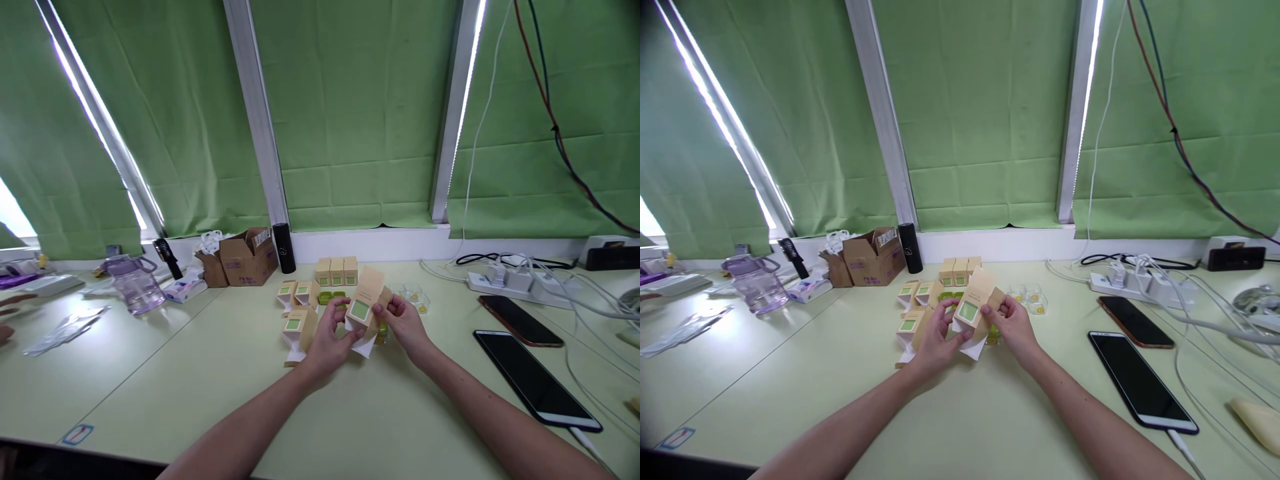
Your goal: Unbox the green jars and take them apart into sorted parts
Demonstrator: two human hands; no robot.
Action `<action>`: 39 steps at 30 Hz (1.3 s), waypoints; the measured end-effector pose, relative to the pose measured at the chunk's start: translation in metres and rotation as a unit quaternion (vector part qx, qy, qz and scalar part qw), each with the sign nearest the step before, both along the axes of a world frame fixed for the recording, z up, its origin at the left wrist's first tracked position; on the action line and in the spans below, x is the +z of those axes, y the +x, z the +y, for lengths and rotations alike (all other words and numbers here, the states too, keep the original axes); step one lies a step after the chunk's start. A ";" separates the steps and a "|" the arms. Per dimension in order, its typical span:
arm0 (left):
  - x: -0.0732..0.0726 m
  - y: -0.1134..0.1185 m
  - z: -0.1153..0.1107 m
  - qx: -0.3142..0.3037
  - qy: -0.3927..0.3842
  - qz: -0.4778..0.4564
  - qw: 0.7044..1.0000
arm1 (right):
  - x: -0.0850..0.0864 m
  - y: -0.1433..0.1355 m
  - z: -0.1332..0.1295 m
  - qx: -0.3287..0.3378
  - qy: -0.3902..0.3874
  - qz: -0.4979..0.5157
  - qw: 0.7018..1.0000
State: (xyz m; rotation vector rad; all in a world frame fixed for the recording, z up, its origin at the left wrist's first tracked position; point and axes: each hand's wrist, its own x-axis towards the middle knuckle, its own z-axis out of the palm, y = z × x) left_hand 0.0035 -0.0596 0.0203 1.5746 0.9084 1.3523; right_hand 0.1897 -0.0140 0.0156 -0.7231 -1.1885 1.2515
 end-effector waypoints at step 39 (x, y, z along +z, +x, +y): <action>0.021 -0.020 -0.003 0.227 0.358 0.180 0.887 | 0.003 0.012 -0.003 -0.112 0.069 -0.040 0.991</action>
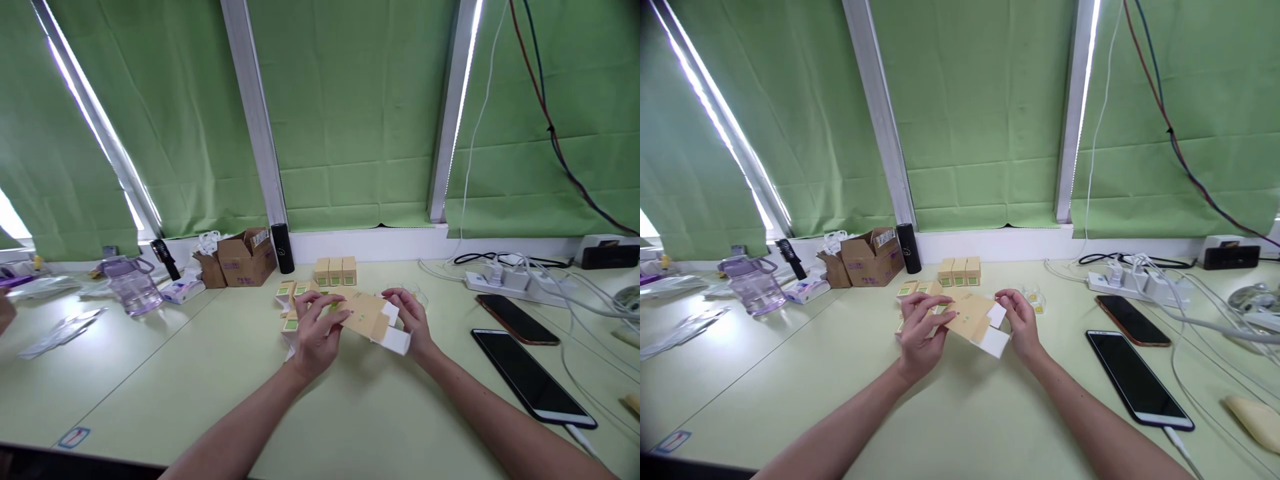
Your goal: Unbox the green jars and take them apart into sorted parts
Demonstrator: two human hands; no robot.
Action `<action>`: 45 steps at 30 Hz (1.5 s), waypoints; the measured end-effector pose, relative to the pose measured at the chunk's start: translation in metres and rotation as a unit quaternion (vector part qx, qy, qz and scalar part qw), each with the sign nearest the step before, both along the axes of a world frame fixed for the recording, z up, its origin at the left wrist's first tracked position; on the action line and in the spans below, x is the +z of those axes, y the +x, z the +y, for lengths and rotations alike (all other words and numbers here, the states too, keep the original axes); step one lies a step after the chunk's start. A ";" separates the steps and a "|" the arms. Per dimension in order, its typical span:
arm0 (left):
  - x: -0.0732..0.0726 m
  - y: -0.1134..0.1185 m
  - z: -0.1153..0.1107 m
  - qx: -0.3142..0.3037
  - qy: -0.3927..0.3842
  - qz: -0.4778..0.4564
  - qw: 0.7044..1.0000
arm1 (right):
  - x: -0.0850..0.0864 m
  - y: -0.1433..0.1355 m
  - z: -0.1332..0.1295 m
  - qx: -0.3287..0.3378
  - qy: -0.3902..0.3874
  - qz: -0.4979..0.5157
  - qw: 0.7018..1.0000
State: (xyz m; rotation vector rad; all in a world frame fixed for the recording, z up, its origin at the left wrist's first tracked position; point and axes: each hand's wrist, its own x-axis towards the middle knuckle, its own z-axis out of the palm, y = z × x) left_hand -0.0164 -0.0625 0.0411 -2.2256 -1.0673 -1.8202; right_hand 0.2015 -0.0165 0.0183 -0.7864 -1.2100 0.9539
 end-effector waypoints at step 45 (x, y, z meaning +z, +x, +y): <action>0.017 -0.192 -0.027 0.212 -0.505 -0.037 0.836 | -0.031 0.004 0.023 -0.014 -0.032 -0.055 0.998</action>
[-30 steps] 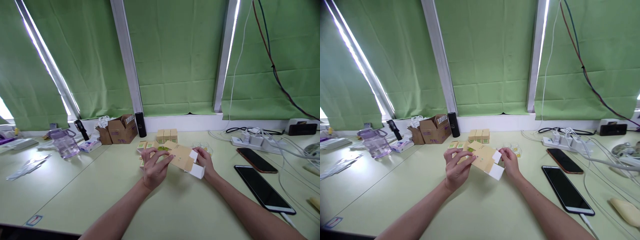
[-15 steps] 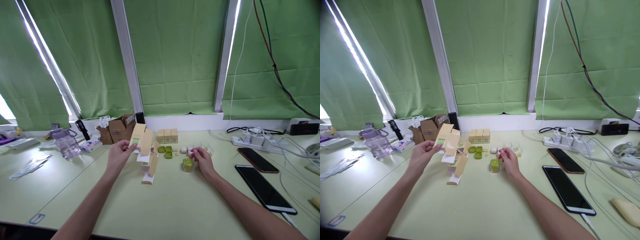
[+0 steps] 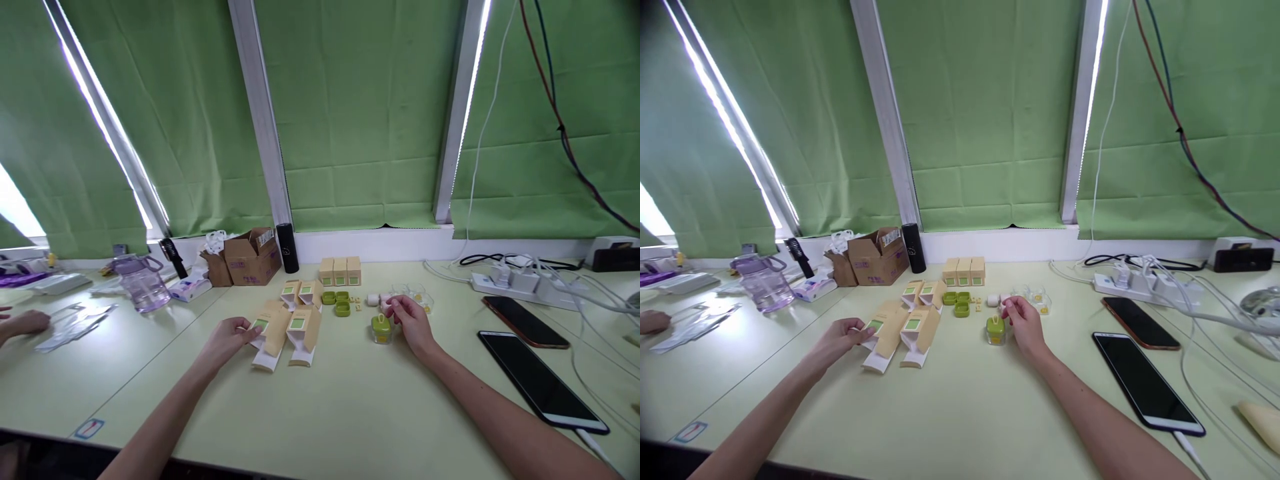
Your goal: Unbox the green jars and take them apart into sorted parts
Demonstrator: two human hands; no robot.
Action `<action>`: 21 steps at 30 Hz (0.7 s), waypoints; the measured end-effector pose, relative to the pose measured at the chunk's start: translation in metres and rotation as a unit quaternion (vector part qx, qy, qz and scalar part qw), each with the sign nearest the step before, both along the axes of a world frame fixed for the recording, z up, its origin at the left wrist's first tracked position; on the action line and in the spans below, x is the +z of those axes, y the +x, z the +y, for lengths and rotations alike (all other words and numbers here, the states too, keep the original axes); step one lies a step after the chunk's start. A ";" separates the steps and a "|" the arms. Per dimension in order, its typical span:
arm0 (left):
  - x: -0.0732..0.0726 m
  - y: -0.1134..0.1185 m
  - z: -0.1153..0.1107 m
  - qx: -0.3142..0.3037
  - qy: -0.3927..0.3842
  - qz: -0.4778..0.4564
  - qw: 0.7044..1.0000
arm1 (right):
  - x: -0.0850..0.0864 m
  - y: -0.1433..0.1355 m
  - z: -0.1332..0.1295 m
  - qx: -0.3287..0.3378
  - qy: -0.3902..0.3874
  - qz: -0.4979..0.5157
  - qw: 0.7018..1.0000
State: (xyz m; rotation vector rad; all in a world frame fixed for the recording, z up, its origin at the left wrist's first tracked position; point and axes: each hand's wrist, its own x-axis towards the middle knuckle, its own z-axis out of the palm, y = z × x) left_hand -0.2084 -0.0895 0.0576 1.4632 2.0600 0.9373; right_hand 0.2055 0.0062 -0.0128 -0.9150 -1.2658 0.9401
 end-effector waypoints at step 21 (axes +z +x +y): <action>0.005 0.063 -0.001 -0.154 0.206 0.336 0.906 | 0.001 -0.001 -0.002 0.002 0.004 -0.010 1.000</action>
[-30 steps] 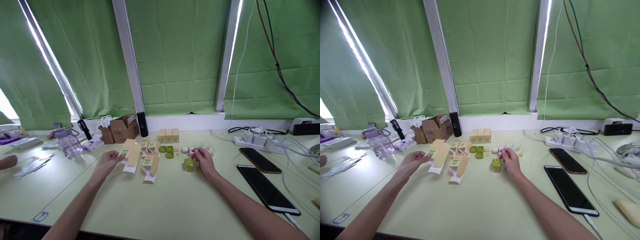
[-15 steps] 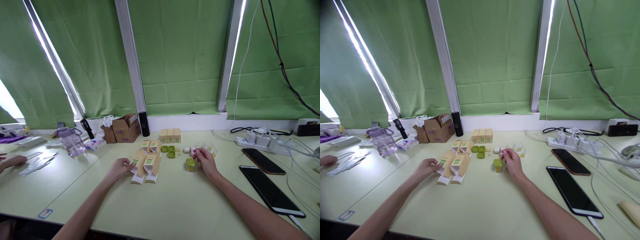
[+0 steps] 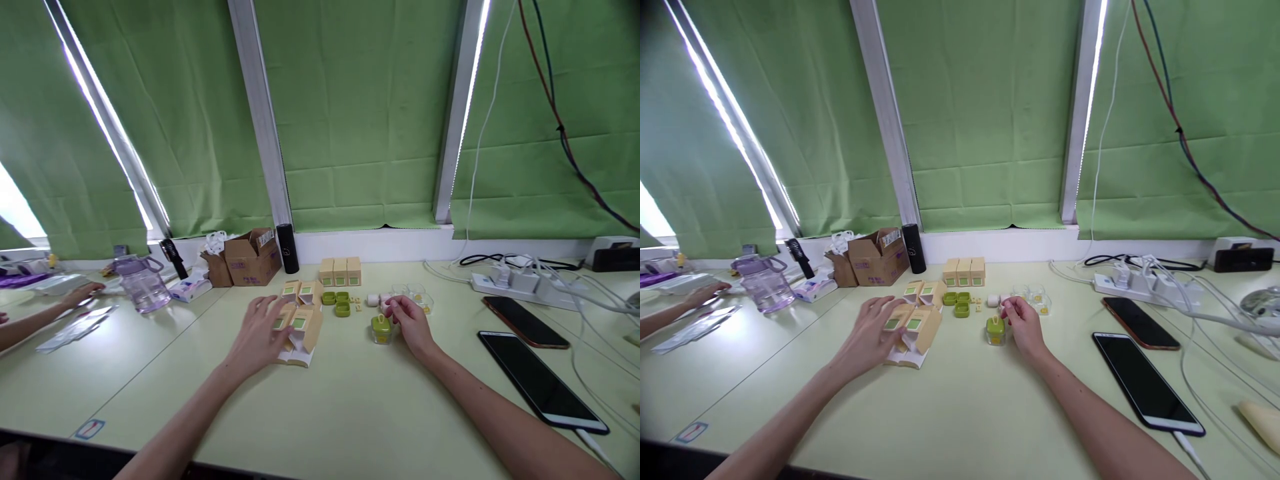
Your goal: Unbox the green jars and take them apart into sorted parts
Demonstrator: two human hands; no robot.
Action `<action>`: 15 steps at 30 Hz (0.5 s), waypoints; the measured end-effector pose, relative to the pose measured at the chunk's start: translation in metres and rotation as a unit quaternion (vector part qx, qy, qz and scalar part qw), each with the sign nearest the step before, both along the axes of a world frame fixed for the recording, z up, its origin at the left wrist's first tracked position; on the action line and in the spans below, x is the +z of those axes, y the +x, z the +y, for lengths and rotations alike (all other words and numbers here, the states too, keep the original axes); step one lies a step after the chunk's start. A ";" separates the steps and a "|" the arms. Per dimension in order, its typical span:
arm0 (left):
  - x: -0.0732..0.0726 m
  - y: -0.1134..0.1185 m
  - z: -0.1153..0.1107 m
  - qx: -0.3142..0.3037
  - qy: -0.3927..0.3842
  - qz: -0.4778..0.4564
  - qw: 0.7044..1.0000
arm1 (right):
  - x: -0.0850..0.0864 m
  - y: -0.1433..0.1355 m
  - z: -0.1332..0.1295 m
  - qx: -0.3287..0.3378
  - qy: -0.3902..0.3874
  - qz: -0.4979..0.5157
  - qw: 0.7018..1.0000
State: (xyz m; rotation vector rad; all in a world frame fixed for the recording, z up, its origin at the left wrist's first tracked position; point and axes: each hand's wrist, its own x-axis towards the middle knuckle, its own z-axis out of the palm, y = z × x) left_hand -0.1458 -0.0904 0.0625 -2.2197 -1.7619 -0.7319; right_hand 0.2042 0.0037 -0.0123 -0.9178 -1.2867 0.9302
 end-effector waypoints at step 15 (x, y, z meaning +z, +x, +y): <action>-0.006 0.033 0.017 -0.085 -0.090 0.143 0.982 | -0.002 0.000 0.003 0.003 0.007 -0.003 1.000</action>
